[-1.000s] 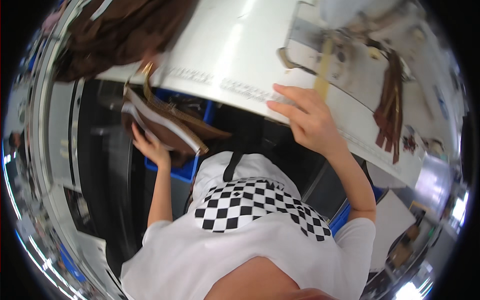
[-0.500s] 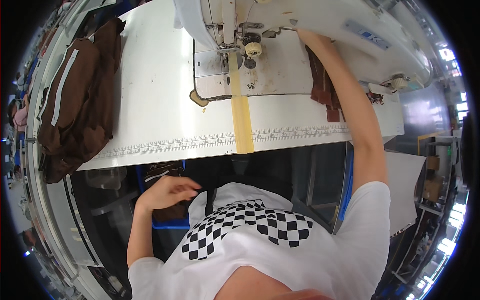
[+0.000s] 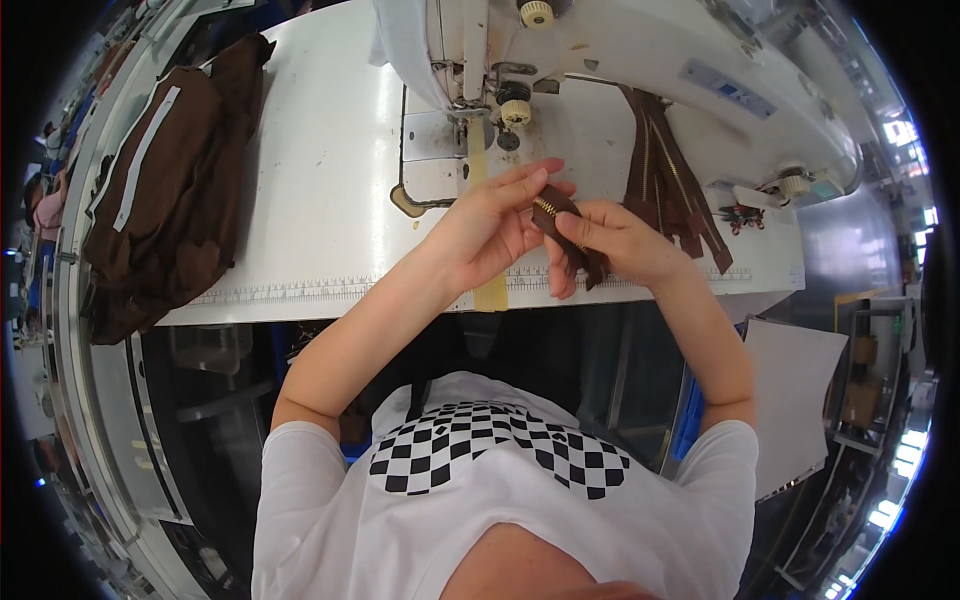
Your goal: Sewing a zipper onto a piece of brown fabric using an industrial sewing machine.
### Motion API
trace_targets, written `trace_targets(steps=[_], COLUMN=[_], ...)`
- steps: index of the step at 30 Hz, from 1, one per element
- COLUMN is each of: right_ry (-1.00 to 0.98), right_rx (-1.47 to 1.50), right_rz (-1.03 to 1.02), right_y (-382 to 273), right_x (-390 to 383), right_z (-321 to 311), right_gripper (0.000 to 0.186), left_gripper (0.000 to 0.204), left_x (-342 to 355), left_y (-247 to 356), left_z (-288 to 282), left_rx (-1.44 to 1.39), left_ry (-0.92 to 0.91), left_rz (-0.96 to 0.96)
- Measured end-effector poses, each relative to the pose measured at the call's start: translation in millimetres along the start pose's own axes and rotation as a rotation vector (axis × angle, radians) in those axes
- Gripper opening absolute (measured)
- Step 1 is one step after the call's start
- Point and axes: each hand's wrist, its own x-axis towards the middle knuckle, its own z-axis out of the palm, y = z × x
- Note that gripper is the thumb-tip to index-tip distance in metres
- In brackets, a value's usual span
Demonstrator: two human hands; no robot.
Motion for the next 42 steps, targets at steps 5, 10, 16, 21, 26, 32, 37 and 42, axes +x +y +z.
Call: trace_targets(steps=[5,10,16,21,26,32,37,42], right_ry=[-0.223,-0.119,0.346,0.364,0.295,0.386,0.081,-0.101], right_rx=[-0.110,-0.348,-0.548,-0.397,-0.240,-0.721,-1.298,-1.362], right_rz=[0.092,-0.013,-0.238,-0.166,-0.263,-0.384,-0.364,-0.270], right_y=[22.2,16.7,-16.5,-9.0,-0.6,-18.3,29.4,44.4], right_x=[1.4,-2.4,35.0,52.3,54.0,42.1,22.7,9.6], right_z=[25.8,33.6,73.6,75.6,78.8,105.1,113.7,102.6], right_gripper=[0.023,0.036,0.034,0.024,0.020,0.016,0.010,0.046], left_gripper=[0.039,0.046,0.081,0.094,0.020,0.008,0.008,0.004], left_x=[-27.9,-69.0,-78.5,-97.6,-99.8,-121.1,-176.1,-192.5], left_y=[-5.0,-5.7,-7.5,-4.2,17.9,27.8,80.9,90.0], left_z=[-6.0,-20.6,-6.7,-5.9,-19.4,-9.1,-0.3,11.4], left_rx=[0.350,0.926,1.543,1.262,0.812,1.188,0.883,1.098], left_ry=[0.298,0.122,0.137,0.236,0.428,0.441,0.589,0.356], left_rz=[0.707,1.038,1.045,0.875,0.701,0.838,1.383,0.890])
